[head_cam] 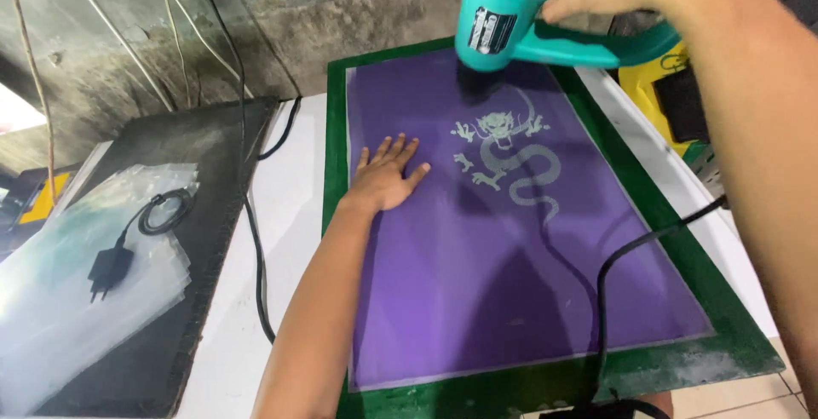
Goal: Drying a screen printing frame using a heat gun and checking for dryness by hand.
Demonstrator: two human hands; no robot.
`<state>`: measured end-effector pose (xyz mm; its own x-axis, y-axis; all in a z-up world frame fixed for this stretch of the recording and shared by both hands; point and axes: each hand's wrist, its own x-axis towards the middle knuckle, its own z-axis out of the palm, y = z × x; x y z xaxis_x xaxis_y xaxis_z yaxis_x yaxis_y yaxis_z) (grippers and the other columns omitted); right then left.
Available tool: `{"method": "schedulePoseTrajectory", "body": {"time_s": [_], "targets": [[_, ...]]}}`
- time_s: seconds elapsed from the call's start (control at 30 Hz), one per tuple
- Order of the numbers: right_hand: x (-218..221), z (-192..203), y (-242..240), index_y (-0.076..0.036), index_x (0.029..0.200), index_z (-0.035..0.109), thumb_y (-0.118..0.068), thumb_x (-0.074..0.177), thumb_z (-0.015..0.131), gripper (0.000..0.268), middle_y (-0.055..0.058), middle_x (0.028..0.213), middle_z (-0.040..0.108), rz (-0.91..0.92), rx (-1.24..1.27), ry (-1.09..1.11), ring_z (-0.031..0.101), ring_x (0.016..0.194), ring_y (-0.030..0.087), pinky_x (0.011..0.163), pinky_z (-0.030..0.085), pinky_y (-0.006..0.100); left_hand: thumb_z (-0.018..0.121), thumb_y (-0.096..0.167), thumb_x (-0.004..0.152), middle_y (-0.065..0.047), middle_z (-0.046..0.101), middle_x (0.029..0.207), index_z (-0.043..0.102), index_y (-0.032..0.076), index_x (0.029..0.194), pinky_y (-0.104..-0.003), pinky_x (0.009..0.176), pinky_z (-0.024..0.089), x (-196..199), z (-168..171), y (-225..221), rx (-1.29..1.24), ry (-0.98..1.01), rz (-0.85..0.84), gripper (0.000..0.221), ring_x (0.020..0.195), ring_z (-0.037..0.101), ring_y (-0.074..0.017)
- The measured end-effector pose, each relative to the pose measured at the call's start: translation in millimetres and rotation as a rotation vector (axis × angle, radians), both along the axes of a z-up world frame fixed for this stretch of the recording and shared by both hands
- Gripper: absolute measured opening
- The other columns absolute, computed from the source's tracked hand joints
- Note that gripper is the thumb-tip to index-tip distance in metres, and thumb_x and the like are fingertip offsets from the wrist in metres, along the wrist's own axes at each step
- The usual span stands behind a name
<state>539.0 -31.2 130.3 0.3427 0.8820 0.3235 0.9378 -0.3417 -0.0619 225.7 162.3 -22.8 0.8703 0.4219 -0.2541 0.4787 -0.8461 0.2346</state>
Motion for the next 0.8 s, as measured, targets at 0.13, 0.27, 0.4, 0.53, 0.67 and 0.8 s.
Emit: {"method": "schedulePoseTrajectory", "body": {"time_s": [0.13, 0.27, 0.4, 0.53, 0.67, 0.8], "targets": [[53, -21, 13, -0.006, 0.129, 0.071, -0.018, 0.09, 0.073, 0.041, 0.014, 0.126, 0.071, 0.18, -0.066, 0.253, 0.063, 0.109, 0.036, 0.098, 0.048, 0.053, 0.013, 0.062, 0.098, -0.002, 0.006, 0.173, 0.016, 0.023, 0.164, -0.05, 0.128, -0.004, -15, -7, 7, 0.011, -0.03, 0.132, 0.077, 0.16, 0.0, -0.0209], [-61, 36, -9, -0.004, 0.105, 0.076, -0.044, 0.091, 0.08, 0.042, 0.019, 0.096, 0.074, -0.325, -0.111, 0.079, 0.067, 0.078, 0.038, 0.069, 0.052, 0.054, 0.009, 0.066, 0.095, 0.0, 0.003, 0.174, 0.014, 0.024, 0.164, -0.045, 0.129, -0.004, -21, -11, 9, 0.027, -0.041, 0.166, 0.082, 0.16, -0.002, -0.0192], [-111, 80, -16, -0.002, 0.095, 0.078, -0.047, 0.081, 0.079, 0.047, 0.021, 0.111, 0.078, -0.404, -0.38, 0.048, 0.073, 0.102, 0.042, 0.085, 0.056, 0.048, 0.017, 0.067, 0.096, -0.002, 0.004, 0.173, 0.013, 0.023, 0.164, -0.047, 0.128, -0.002, -22, -16, 8, 0.097, -0.054, 0.154, 0.082, 0.16, -0.001, -0.0208], [-106, 86, -16, -0.008, 0.067, 0.06, -0.039, 0.083, 0.079, 0.04, 0.01, 0.068, 0.059, -0.357, -0.311, 0.223, 0.053, 0.063, 0.029, 0.06, 0.04, 0.044, 0.023, 0.066, 0.097, -0.001, 0.006, 0.173, 0.015, 0.025, 0.164, -0.046, 0.129, -0.002, -21, -15, 8, 0.093, -0.052, 0.178, 0.079, 0.16, 0.002, -0.0205], [-115, 98, -27, -0.003, 0.114, 0.076, -0.048, 0.082, 0.076, 0.055, 0.018, 0.124, 0.074, -0.448, -0.374, 0.24, 0.068, 0.11, 0.04, 0.088, 0.053, 0.051, 0.023, 0.066, 0.096, -0.001, 0.007, 0.173, 0.017, 0.025, 0.164, -0.046, 0.129, -0.002, -20, -14, 9, 0.097, -0.054, 0.181, 0.079, 0.16, 0.001, -0.0199], [-106, 87, -26, -0.006, 0.085, 0.078, -0.042, 0.085, 0.077, 0.035, 0.014, 0.087, 0.074, -0.364, -0.263, 0.222, 0.065, 0.078, 0.035, 0.071, 0.05, 0.048, 0.023, 0.065, 0.096, 0.0, 0.006, 0.173, 0.015, 0.025, 0.164, -0.045, 0.128, -0.004, -23, -12, 3, 0.075, -0.039, 0.196, 0.079, 0.16, 0.0, -0.0183]]}}
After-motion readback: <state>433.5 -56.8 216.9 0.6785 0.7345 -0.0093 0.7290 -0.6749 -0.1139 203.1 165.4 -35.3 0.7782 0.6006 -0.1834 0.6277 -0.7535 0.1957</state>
